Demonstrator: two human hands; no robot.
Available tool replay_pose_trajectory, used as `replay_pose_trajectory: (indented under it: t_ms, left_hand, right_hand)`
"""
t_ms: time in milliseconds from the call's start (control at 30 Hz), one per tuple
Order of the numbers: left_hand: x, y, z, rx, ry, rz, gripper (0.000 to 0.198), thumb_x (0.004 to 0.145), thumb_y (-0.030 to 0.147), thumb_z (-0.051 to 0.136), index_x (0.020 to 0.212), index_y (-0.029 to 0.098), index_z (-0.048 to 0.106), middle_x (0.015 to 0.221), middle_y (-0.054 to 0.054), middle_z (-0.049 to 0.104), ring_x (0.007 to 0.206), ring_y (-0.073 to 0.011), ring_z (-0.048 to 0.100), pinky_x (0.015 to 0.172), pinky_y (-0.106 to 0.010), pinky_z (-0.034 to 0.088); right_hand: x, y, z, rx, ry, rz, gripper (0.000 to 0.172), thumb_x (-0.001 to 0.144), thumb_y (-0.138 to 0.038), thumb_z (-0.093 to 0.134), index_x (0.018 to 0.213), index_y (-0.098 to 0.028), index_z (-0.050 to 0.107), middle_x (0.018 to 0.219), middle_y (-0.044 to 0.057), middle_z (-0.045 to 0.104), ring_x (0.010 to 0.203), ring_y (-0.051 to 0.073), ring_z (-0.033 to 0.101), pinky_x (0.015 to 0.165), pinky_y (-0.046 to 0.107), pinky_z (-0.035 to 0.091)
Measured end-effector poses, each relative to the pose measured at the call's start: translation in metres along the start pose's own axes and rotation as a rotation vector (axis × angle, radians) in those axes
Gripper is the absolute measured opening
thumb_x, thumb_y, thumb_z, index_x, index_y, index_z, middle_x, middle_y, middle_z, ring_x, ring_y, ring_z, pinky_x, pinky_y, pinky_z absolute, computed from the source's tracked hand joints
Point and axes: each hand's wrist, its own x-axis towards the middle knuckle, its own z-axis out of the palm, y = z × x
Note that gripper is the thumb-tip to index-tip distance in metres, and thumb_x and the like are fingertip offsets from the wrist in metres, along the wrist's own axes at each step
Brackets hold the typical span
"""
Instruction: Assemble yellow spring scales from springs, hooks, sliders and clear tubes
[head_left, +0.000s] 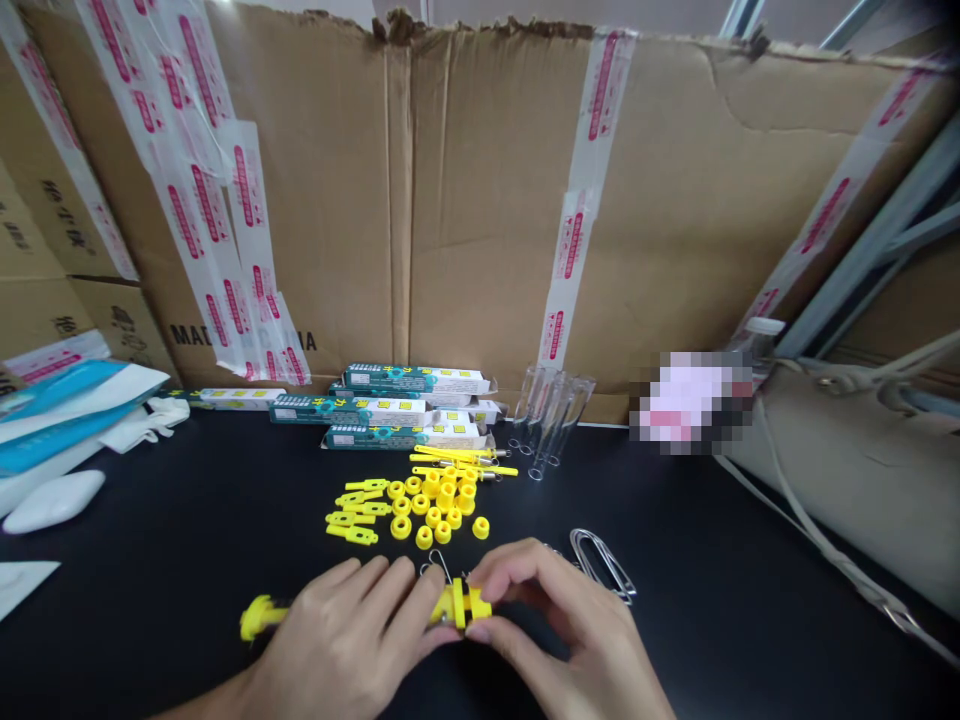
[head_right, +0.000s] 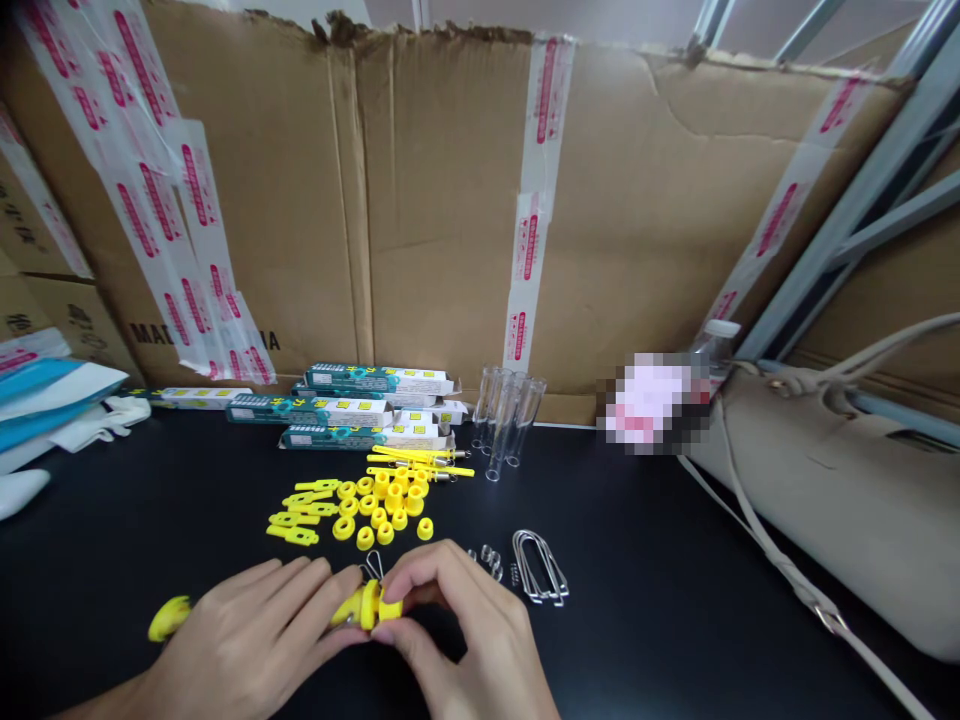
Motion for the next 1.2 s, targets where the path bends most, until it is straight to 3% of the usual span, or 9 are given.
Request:
replay_pose_trajectory:
  t_ms: [100, 300, 467, 567, 667, 767, 967, 1067, 1200]
  left_hand:
    - [0.0, 0.0, 0.0, -0.002, 0.005, -0.001, 0.033, 0.109, 0.023, 0.03, 0.098, 0.013, 0.06, 0.069, 0.001, 0.071, 0.058, -0.0156, 0.069, 0.05, -0.031, 0.042]
    - [0.001, -0.001, 0.001, 0.006, 0.029, 0.009, 0.031, 0.109, 0.023, 0.032, 0.098, 0.013, 0.059, 0.068, 0.001, 0.072, 0.056, -0.0152, 0.069, 0.05, -0.031, 0.042]
    - [0.001, -0.002, 0.0, 0.02, 0.008, -0.002, 0.032, 0.109, 0.024, 0.031, 0.099, 0.013, 0.059, 0.068, 0.002, 0.071, 0.057, -0.0149, 0.069, 0.05, -0.031, 0.041]
    - [0.001, -0.001, 0.0, 0.022, 0.0, -0.012, 0.035, 0.109, 0.023, 0.027, 0.099, 0.014, 0.059, 0.067, 0.002, 0.071, 0.056, -0.0145, 0.068, 0.051, -0.031, 0.042]
    - [0.0, 0.0, 0.0, 0.012, -0.011, -0.011, 0.033, 0.109, 0.024, 0.029, 0.099, 0.014, 0.059, 0.068, 0.002, 0.07, 0.057, -0.0148, 0.068, 0.051, -0.031, 0.042]
    - [-0.001, 0.001, 0.002, 0.0, -0.029, -0.038, 0.031, 0.108, 0.025, 0.031, 0.099, 0.014, 0.058, 0.068, 0.002, 0.069, 0.056, -0.0147, 0.068, 0.051, -0.031, 0.041]
    - [-0.004, 0.001, 0.004, -0.018, -0.075, -0.072, 0.03, 0.108, 0.027, 0.032, 0.099, 0.016, 0.058, 0.066, 0.003, 0.067, 0.053, -0.0151, 0.066, 0.051, -0.032, 0.038]
    - [-0.005, 0.002, 0.005, -0.03, -0.089, -0.063, 0.03, 0.108, 0.027, 0.031, 0.099, 0.016, 0.058, 0.066, 0.003, 0.067, 0.053, -0.0156, 0.066, 0.05, -0.032, 0.038]
    - [-0.006, 0.002, 0.006, -0.036, -0.097, -0.054, 0.029, 0.108, 0.027, 0.032, 0.099, 0.016, 0.058, 0.067, 0.003, 0.067, 0.055, -0.0159, 0.068, 0.05, -0.032, 0.039]
  right_hand:
    - [0.001, -0.002, 0.0, -0.048, -0.036, -0.057, 0.015, 0.086, -0.013, 0.07, 0.093, -0.024, 0.062, 0.096, 0.001, 0.067, 0.087, 0.015, 0.067, 0.079, 0.022, 0.056]
    - [0.001, 0.001, 0.004, 0.05, -0.004, 0.077, 0.011, 0.088, -0.016, 0.067, 0.096, -0.023, 0.064, 0.101, 0.003, 0.065, 0.092, 0.016, 0.067, 0.081, 0.023, 0.058]
    - [-0.001, 0.002, 0.004, -0.013, -0.102, 0.163, 0.016, 0.088, -0.019, 0.066, 0.104, -0.022, 0.064, 0.087, 0.0, 0.071, 0.07, 0.013, 0.069, 0.068, 0.02, 0.059]
    - [-0.001, 0.0, 0.003, -0.028, -0.072, 0.116, 0.02, 0.085, -0.027, 0.073, 0.101, -0.02, 0.064, 0.086, 0.001, 0.071, 0.07, 0.014, 0.07, 0.067, 0.021, 0.059]
    - [-0.002, 0.0, 0.001, -0.088, -0.036, 0.006, 0.001, 0.092, -0.02, 0.064, 0.091, -0.021, 0.064, 0.089, 0.002, 0.072, 0.078, 0.015, 0.071, 0.071, 0.02, 0.058]
    - [-0.001, 0.001, -0.002, -0.178, 0.013, -0.131, 0.014, 0.093, -0.01, 0.059, 0.09, -0.023, 0.061, 0.093, 0.001, 0.072, 0.087, 0.016, 0.071, 0.078, 0.022, 0.057]
    - [0.008, 0.009, -0.006, -0.431, 0.112, -0.241, 0.018, 0.093, -0.005, 0.055, 0.093, -0.022, 0.061, 0.098, 0.004, 0.067, 0.087, 0.016, 0.07, 0.078, 0.022, 0.058]
    - [0.014, 0.015, -0.007, -0.511, 0.032, -0.196, 0.025, 0.095, -0.004, 0.046, 0.096, -0.02, 0.064, 0.106, 0.008, 0.063, 0.087, 0.016, 0.07, 0.077, 0.024, 0.06]
    - [0.018, 0.022, -0.007, -0.545, -0.141, -0.167, 0.04, 0.095, 0.001, 0.038, 0.12, -0.023, 0.06, 0.115, 0.008, 0.062, 0.101, 0.02, 0.066, 0.086, 0.034, 0.06]
